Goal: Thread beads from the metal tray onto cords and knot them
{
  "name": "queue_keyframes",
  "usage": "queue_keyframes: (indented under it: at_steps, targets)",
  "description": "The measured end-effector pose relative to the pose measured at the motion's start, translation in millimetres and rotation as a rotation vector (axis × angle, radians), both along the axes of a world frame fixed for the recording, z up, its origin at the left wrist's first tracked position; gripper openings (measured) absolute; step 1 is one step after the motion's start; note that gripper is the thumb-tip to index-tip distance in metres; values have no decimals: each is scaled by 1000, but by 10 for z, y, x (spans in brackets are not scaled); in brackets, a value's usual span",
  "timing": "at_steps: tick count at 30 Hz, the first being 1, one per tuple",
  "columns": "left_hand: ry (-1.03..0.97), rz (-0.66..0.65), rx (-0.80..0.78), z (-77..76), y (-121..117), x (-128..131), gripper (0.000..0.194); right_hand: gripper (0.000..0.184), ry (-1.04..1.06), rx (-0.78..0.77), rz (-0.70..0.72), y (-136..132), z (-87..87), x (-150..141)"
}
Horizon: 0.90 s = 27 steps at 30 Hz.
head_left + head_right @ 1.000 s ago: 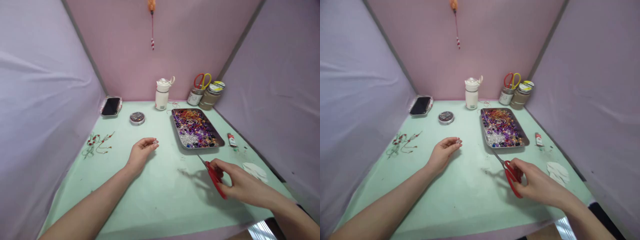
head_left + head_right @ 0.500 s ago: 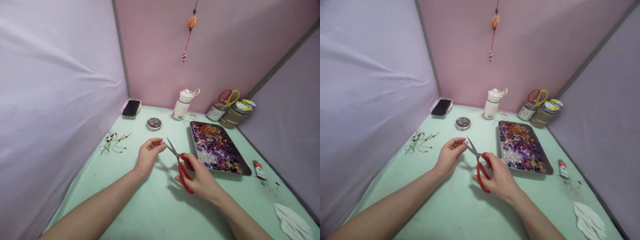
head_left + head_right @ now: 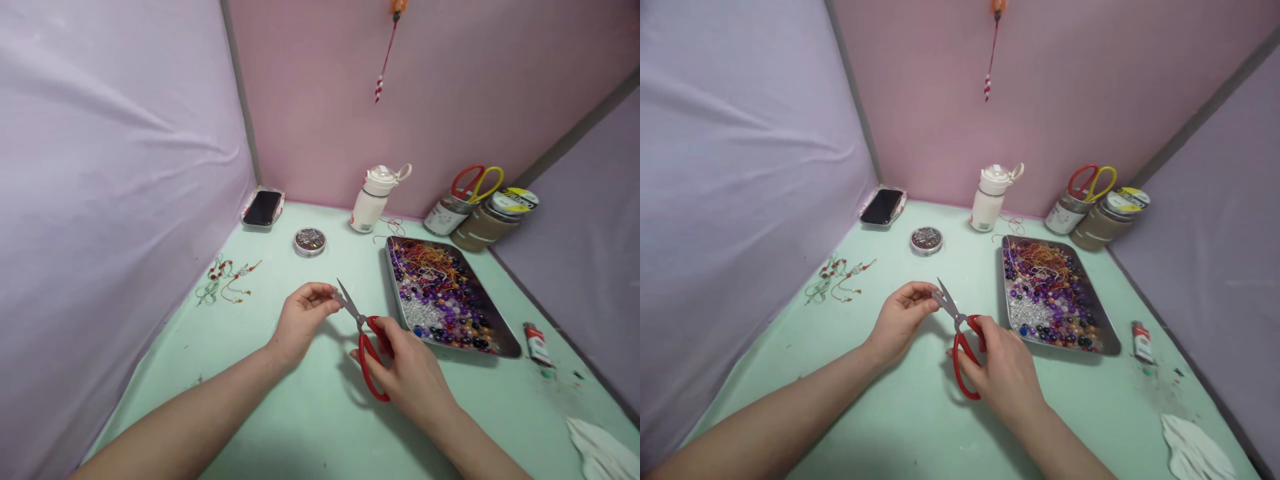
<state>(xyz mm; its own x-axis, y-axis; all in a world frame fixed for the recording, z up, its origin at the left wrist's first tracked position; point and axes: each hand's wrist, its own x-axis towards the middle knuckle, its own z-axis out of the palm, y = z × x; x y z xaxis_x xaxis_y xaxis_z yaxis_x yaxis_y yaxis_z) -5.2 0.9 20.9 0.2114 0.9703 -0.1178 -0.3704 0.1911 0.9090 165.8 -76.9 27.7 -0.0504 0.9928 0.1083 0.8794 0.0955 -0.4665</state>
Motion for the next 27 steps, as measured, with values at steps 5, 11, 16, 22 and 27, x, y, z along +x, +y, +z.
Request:
queue_keyframes:
  at_steps: [5, 11, 16, 22, 27]
  targets:
    - [12, -65, -16, 36, -35, 23, 19, 29, -56, 10, -4, -21, -2, 11]
    - [16, -83, -21, 45, -44, 26, 18, 24, -89, 6, 17, -19, -4, 12]
    - [18, -66, -58, 21, -43, 24, 23, 20, -73, -33, -6, -36, -19, 31]
    - [-25, -52, -73, 45, 5, -10, 24, 34, 91, -116, -15, -59, 74, 18]
    - [-123, -14, -93, 71, 69, -50, 27, 32, 136, -214, 39, -58, 114, -3]
